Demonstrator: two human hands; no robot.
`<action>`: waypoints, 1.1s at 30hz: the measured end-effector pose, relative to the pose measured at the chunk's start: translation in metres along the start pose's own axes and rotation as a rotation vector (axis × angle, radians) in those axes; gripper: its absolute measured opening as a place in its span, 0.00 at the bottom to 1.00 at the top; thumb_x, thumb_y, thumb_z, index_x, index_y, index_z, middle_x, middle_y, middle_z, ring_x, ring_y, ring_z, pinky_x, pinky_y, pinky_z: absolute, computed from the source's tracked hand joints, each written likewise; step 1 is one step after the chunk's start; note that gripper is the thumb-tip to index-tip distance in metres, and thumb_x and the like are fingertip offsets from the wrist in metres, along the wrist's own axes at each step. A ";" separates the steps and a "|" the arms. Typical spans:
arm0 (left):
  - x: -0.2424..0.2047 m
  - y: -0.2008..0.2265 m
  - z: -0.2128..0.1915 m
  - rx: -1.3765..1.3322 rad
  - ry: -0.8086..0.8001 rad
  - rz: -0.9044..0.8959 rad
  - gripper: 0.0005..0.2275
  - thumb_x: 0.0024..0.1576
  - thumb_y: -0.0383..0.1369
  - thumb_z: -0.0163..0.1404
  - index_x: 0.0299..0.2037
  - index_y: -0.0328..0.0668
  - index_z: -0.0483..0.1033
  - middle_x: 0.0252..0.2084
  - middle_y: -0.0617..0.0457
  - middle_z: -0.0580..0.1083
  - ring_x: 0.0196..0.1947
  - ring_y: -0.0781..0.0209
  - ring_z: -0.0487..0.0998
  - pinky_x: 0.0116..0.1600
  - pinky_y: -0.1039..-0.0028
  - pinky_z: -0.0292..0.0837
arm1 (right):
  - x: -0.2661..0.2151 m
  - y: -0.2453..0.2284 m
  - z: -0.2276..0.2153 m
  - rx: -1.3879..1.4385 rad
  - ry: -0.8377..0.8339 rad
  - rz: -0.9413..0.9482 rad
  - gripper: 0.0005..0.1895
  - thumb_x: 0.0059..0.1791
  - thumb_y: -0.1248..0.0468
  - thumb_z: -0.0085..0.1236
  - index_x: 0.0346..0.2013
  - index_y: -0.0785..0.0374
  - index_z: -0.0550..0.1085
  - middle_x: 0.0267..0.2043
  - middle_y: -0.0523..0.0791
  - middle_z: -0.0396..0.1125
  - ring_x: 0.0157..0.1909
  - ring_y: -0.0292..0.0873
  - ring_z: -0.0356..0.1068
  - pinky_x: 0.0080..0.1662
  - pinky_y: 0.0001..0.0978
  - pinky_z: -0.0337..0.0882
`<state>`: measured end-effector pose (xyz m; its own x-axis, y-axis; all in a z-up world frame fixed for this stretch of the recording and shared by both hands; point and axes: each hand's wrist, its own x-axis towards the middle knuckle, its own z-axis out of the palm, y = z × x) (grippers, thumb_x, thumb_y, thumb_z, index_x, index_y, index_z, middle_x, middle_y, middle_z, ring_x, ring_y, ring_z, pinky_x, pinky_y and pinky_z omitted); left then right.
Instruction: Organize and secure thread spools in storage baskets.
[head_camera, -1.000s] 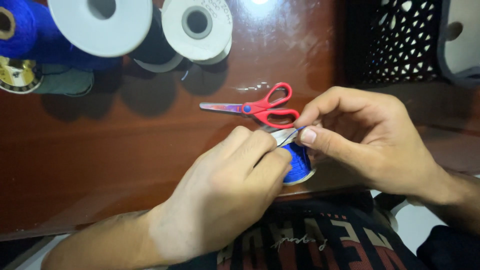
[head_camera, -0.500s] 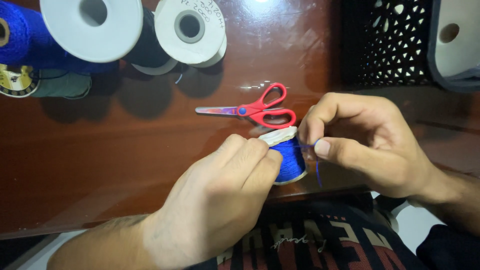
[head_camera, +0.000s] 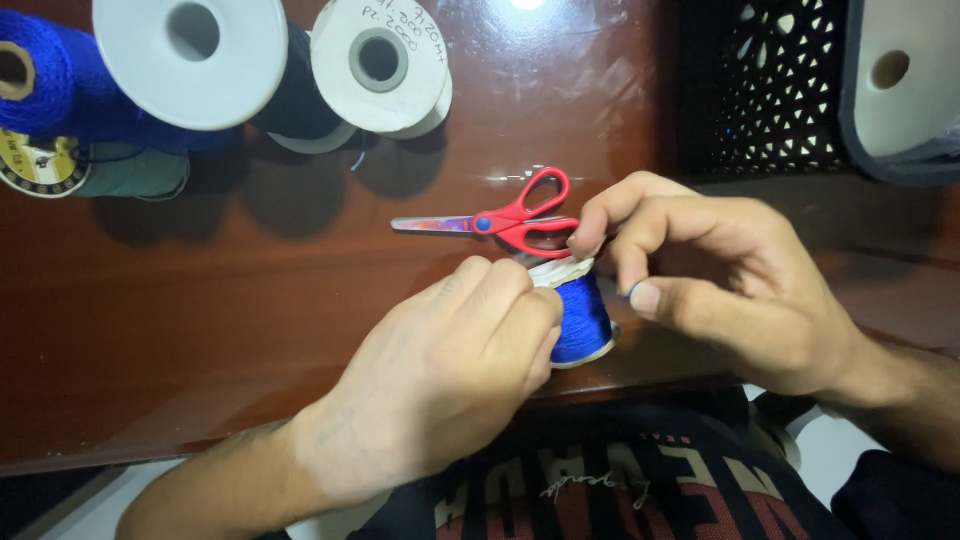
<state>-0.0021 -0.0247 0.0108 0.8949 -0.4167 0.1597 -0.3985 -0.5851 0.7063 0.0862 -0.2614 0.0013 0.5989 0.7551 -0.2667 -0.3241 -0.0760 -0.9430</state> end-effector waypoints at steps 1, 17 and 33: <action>-0.001 -0.001 0.000 -0.027 0.012 -0.014 0.06 0.57 0.28 0.56 0.38 0.38 0.71 0.35 0.48 0.67 0.36 0.51 0.72 0.40 0.63 0.70 | 0.000 0.000 0.000 0.089 0.017 0.014 0.03 0.49 0.70 0.53 0.34 0.68 0.73 0.56 0.51 0.65 0.42 0.37 0.71 0.45 0.31 0.75; -0.003 0.010 0.001 0.013 0.020 -0.092 0.08 0.55 0.26 0.57 0.40 0.36 0.72 0.37 0.47 0.69 0.38 0.49 0.73 0.40 0.64 0.72 | -0.003 -0.005 -0.002 -0.076 -0.026 -0.028 0.06 0.51 0.65 0.51 0.33 0.64 0.72 0.62 0.53 0.67 0.59 0.41 0.67 0.61 0.36 0.67; 0.008 0.019 -0.008 0.014 -0.041 0.004 0.13 0.54 0.25 0.55 0.49 0.33 0.74 0.44 0.47 0.72 0.40 0.51 0.74 0.41 0.66 0.73 | -0.008 -0.002 -0.007 -0.069 -0.023 -0.070 0.06 0.53 0.64 0.54 0.33 0.63 0.72 0.66 0.54 0.67 0.64 0.44 0.69 0.65 0.40 0.68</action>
<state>-0.0007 -0.0336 0.0313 0.8843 -0.4471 0.1344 -0.4054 -0.5926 0.6961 0.0873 -0.2716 0.0039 0.6012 0.7749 -0.1954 -0.2302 -0.0663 -0.9709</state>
